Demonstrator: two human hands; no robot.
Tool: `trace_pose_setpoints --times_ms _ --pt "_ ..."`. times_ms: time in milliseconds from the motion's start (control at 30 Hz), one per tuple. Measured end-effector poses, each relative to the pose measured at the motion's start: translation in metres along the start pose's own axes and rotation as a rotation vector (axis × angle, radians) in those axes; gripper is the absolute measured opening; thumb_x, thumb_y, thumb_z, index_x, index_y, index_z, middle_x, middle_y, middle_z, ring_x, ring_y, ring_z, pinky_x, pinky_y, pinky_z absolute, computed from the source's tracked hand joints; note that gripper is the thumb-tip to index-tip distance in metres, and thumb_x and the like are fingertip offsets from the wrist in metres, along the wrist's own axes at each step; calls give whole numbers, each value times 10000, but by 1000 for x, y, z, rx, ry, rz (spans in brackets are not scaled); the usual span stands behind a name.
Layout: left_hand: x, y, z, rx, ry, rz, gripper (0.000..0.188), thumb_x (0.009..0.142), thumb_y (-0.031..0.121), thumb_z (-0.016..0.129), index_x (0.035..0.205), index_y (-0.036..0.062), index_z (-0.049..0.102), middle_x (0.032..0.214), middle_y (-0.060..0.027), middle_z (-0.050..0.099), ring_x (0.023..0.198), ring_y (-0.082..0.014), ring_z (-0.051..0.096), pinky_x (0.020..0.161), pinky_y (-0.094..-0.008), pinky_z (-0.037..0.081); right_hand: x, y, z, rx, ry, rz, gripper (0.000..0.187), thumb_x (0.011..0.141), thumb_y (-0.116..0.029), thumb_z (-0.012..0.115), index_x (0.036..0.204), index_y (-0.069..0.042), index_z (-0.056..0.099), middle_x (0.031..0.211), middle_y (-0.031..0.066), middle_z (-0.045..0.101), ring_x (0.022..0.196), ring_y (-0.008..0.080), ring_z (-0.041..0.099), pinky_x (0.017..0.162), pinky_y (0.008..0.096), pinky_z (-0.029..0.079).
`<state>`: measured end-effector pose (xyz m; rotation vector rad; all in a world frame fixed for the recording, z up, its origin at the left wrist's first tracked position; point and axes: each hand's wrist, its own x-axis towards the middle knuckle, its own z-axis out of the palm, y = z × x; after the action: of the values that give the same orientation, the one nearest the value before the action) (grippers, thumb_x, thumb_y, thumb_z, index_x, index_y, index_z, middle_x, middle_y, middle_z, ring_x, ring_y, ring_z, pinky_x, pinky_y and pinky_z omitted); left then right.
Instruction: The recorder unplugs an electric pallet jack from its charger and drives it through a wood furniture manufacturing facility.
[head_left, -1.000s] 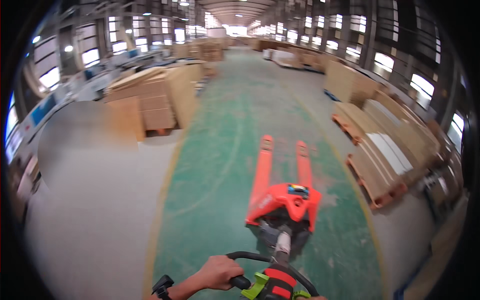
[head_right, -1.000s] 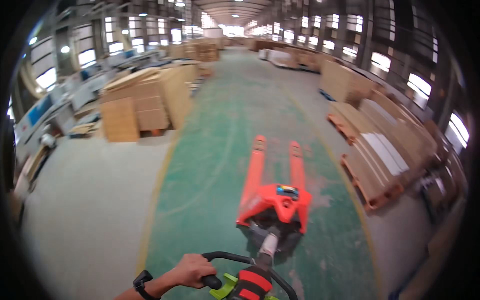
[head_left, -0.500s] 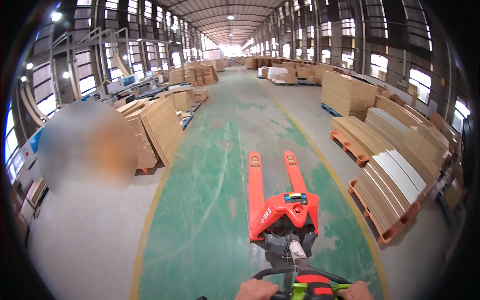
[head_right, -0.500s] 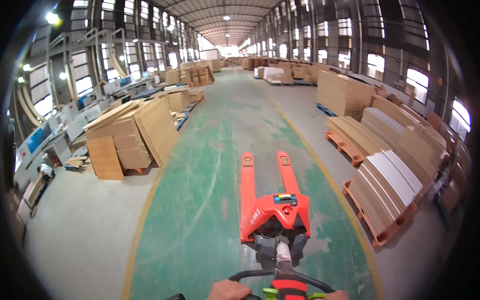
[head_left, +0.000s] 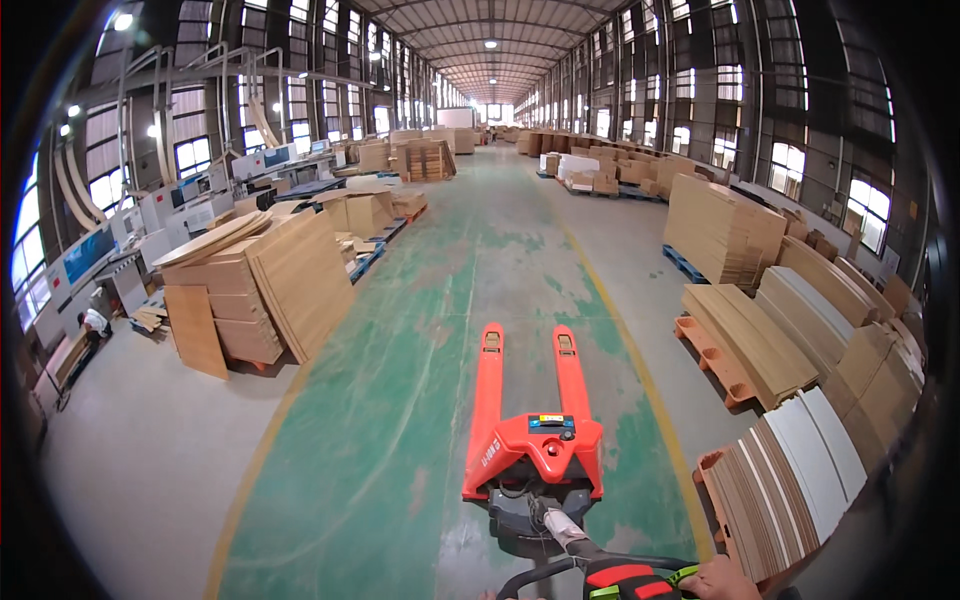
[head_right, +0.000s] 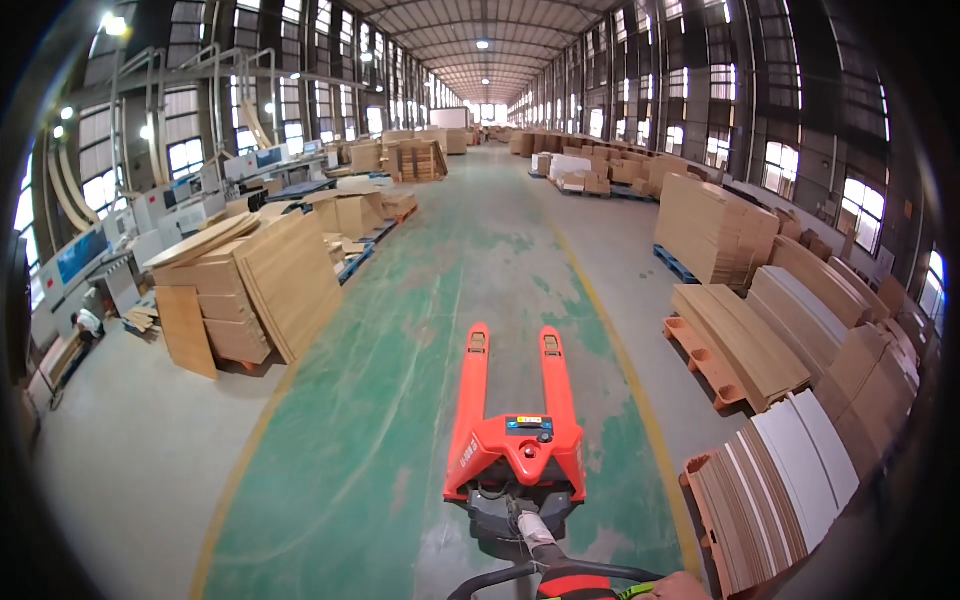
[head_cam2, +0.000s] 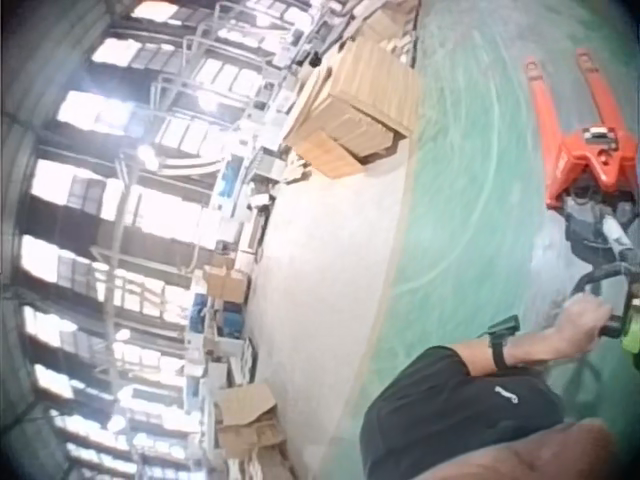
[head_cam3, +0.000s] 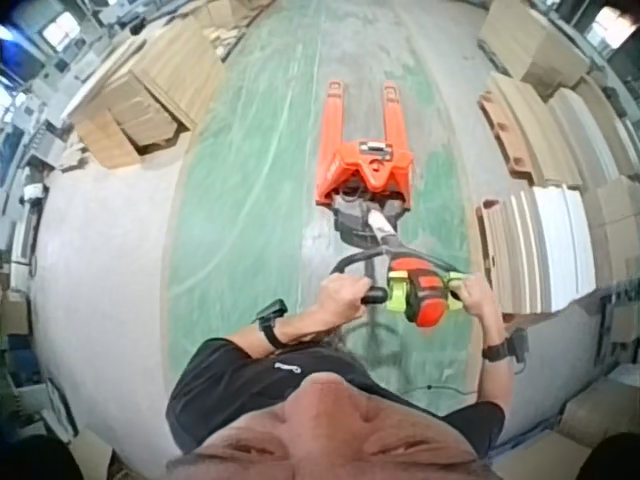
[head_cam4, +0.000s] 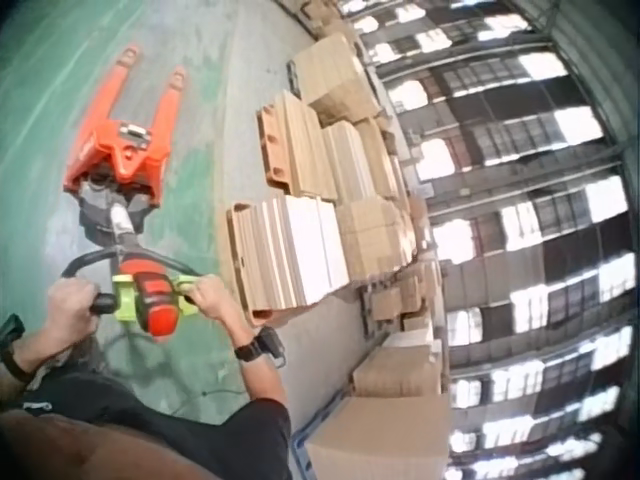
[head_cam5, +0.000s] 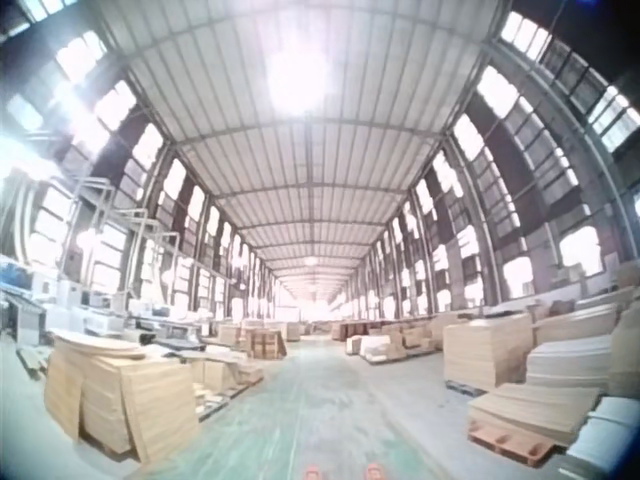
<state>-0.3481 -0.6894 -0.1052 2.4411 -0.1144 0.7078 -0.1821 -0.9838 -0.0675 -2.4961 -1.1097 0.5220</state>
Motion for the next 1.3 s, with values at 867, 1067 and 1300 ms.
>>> trace_pose_setpoints --times_ms 867,1067,1300 --pt "585 -440 99 35 42 -29 181 587 122 679 746 100 596 646 -82 561 614 -305 584 564 -416 461 678 166 -246 143 -14 -66 321 943 -293 438 908 -77 673 750 183 654 673 373 617 586 478 455" --pt "718 -552 129 87 26 -20 178 590 119 688 744 104 600 645 -84 561 617 -306 587 568 -423 456 835 218 -280 105 7 -134 249 939 -253 487 945 -87 672 710 179 626 677 387 602 596 495 452" --pt "897 -671 174 91 36 -5 172 608 142 696 759 107 622 657 -72 583 619 -290 597 560 -402 464 1028 299 -358 95 31 -116 285 940 -236 442 931 -59 664 788 206 640 718 399 602 611 499 448"
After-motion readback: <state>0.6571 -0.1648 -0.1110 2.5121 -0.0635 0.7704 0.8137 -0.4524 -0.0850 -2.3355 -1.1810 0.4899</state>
